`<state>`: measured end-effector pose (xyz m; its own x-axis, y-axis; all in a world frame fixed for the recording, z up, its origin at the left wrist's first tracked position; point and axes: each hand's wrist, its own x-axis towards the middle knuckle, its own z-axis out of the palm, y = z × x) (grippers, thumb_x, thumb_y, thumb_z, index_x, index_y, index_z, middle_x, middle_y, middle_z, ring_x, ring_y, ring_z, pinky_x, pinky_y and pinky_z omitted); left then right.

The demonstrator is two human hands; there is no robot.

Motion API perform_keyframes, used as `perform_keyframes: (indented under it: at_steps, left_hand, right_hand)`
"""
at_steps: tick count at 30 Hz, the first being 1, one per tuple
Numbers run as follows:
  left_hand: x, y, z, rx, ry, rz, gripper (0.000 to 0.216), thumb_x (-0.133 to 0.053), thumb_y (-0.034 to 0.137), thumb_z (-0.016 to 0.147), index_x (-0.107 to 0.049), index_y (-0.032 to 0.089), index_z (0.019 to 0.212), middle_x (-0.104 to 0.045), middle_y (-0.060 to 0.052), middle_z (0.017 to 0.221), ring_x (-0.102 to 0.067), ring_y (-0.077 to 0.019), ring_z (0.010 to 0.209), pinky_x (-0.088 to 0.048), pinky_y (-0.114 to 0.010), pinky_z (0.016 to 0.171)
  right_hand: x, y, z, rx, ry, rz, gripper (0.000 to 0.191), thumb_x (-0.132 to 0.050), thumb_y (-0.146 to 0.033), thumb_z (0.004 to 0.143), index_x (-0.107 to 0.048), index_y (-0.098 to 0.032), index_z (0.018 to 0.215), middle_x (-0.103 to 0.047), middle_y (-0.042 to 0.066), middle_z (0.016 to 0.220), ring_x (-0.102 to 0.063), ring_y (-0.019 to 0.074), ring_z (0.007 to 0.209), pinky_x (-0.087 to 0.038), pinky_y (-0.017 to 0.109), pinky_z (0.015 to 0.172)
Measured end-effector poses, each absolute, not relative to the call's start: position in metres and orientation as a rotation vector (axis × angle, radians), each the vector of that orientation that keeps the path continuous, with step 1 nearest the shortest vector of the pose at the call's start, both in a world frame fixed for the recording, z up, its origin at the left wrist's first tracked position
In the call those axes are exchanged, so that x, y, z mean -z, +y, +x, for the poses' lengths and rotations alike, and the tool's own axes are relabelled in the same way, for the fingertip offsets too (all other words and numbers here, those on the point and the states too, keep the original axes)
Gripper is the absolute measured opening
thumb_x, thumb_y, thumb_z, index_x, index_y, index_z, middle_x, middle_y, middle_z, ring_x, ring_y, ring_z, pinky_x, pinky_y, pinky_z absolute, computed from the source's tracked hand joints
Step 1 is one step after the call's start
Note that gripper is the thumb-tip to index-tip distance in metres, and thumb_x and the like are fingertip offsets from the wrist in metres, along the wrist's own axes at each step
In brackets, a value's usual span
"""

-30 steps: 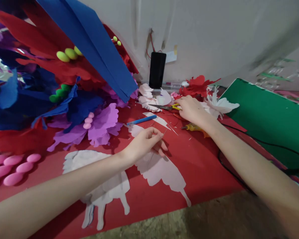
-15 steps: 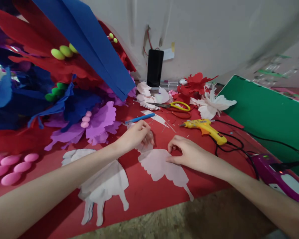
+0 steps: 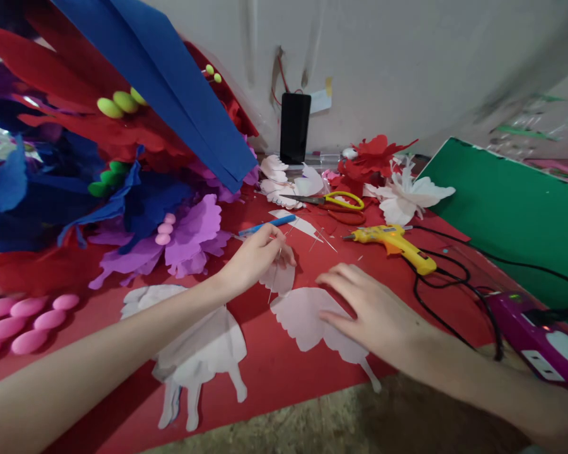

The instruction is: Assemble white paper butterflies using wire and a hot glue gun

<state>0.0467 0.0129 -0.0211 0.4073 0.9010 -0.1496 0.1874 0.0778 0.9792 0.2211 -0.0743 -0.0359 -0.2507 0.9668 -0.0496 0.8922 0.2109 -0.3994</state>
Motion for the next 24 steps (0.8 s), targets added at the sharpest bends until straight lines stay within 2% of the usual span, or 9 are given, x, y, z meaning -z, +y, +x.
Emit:
perform_keyframes:
  at_steps: [2, 4, 6, 8, 11, 13, 17, 20, 24]
  left_hand:
    - [0.020, 0.004, 0.047, -0.726, 0.991, 1.416, 0.018, -0.035, 0.011, 0.087, -0.035, 0.020, 0.071, -0.062, 0.004, 0.059, -0.056, -0.0099, 0.061, -0.041, -0.021, 0.063]
    - [0.018, -0.007, 0.048, -0.711, 0.931, 1.419, 0.018, -0.034, 0.015, 0.089, -0.035, 0.021, 0.072, -0.060, 0.005, 0.056, -0.055, -0.0092, 0.057, -0.041, -0.020, 0.062]
    - [0.018, -0.019, 0.048, -0.653, 0.870, 1.428, 0.017, -0.034, 0.018, 0.090, -0.035, 0.021, 0.074, -0.057, 0.007, 0.054, -0.051, -0.0089, 0.050, -0.041, -0.020, 0.055]
    - [0.019, -0.029, 0.046, -0.600, 0.825, 1.451, 0.015, -0.035, 0.020, 0.090, -0.037, 0.021, 0.075, -0.056, 0.007, 0.053, -0.051, -0.0092, 0.048, -0.041, -0.020, 0.053]
    - [0.022, -0.037, 0.042, -0.558, 0.793, 1.499, 0.016, -0.036, 0.019, 0.090, -0.038, 0.021, 0.075, -0.059, 0.005, 0.059, -0.056, -0.0095, 0.057, -0.043, -0.020, 0.058]
    - [0.024, -0.039, 0.040, -0.526, 0.772, 1.522, 0.018, -0.036, 0.018, 0.091, -0.037, 0.021, 0.073, -0.060, 0.003, 0.064, -0.058, -0.0097, 0.063, -0.044, -0.020, 0.063]
    - [0.028, -0.041, 0.039, -0.453, 0.741, 1.535, 0.018, -0.032, 0.017, 0.091, -0.036, 0.021, 0.074, -0.061, 0.001, 0.067, -0.060, -0.0119, 0.066, -0.047, -0.024, 0.066]
    - [0.030, -0.042, 0.040, -0.429, 0.741, 1.539, 0.018, -0.031, 0.016, 0.091, -0.036, 0.021, 0.074, -0.060, 0.000, 0.067, -0.059, -0.0118, 0.065, -0.047, -0.023, 0.064]
    - [0.033, -0.043, 0.039, -0.428, 0.731, 1.533, 0.018, -0.031, 0.016, 0.091, -0.035, 0.021, 0.074, -0.059, 0.001, 0.066, -0.056, -0.0104, 0.060, -0.047, -0.021, 0.061]
  right_hand:
    - [0.045, -0.089, 0.218, -0.302, -2.418, -1.586, 0.035, -0.058, -0.026, 0.075, -0.059, -0.018, 0.109, -0.057, 0.013, 0.111, -0.055, 0.0252, 0.099, -0.048, 0.040, 0.080]
    - [0.050, -0.094, 0.218, -0.178, -2.479, -1.407, 0.038, -0.052, -0.023, 0.078, -0.056, -0.018, 0.115, -0.055, 0.012, 0.118, -0.053, 0.0243, 0.105, -0.048, 0.038, 0.084]
    - [0.047, -0.086, 0.219, -0.282, -2.516, -1.289, 0.033, -0.046, -0.019, 0.082, -0.057, -0.018, 0.113, -0.056, 0.010, 0.118, -0.051, 0.0208, 0.110, -0.045, 0.036, 0.093]
    - [0.037, -0.068, 0.220, -0.576, -2.522, -1.249, 0.027, -0.040, -0.016, 0.086, -0.062, -0.019, 0.101, -0.058, 0.007, 0.113, -0.052, 0.0150, 0.109, -0.043, 0.030, 0.096]
    - [0.022, -0.035, 0.218, -0.635, -2.367, -1.489, 0.021, -0.042, -0.015, 0.086, -0.062, -0.017, 0.093, -0.062, 0.006, 0.101, -0.054, 0.0129, 0.100, -0.042, 0.029, 0.092]
    - [0.017, -0.016, 0.211, -0.580, -2.324, -1.575, 0.020, -0.044, -0.013, 0.085, -0.060, -0.015, 0.095, -0.061, 0.006, 0.101, -0.053, 0.0135, 0.099, -0.039, 0.032, 0.093]
    - [0.021, 0.013, 0.186, -0.571, -2.307, -1.718, 0.014, -0.049, -0.017, 0.083, -0.058, -0.013, 0.093, -0.059, 0.007, 0.098, -0.053, 0.0134, 0.091, -0.042, 0.030, 0.084]
    - [0.024, 0.030, 0.170, -0.625, -2.305, -1.858, 0.023, -0.057, -0.029, 0.082, -0.056, -0.011, 0.096, -0.057, 0.007, 0.097, -0.053, 0.0140, 0.088, -0.045, 0.033, 0.080]
    - [0.018, 0.044, 0.163, -0.876, -2.351, -1.905, 0.031, -0.050, -0.037, 0.088, -0.055, -0.011, 0.103, -0.057, 0.005, 0.097, -0.056, 0.0113, 0.086, -0.050, 0.030, 0.076]
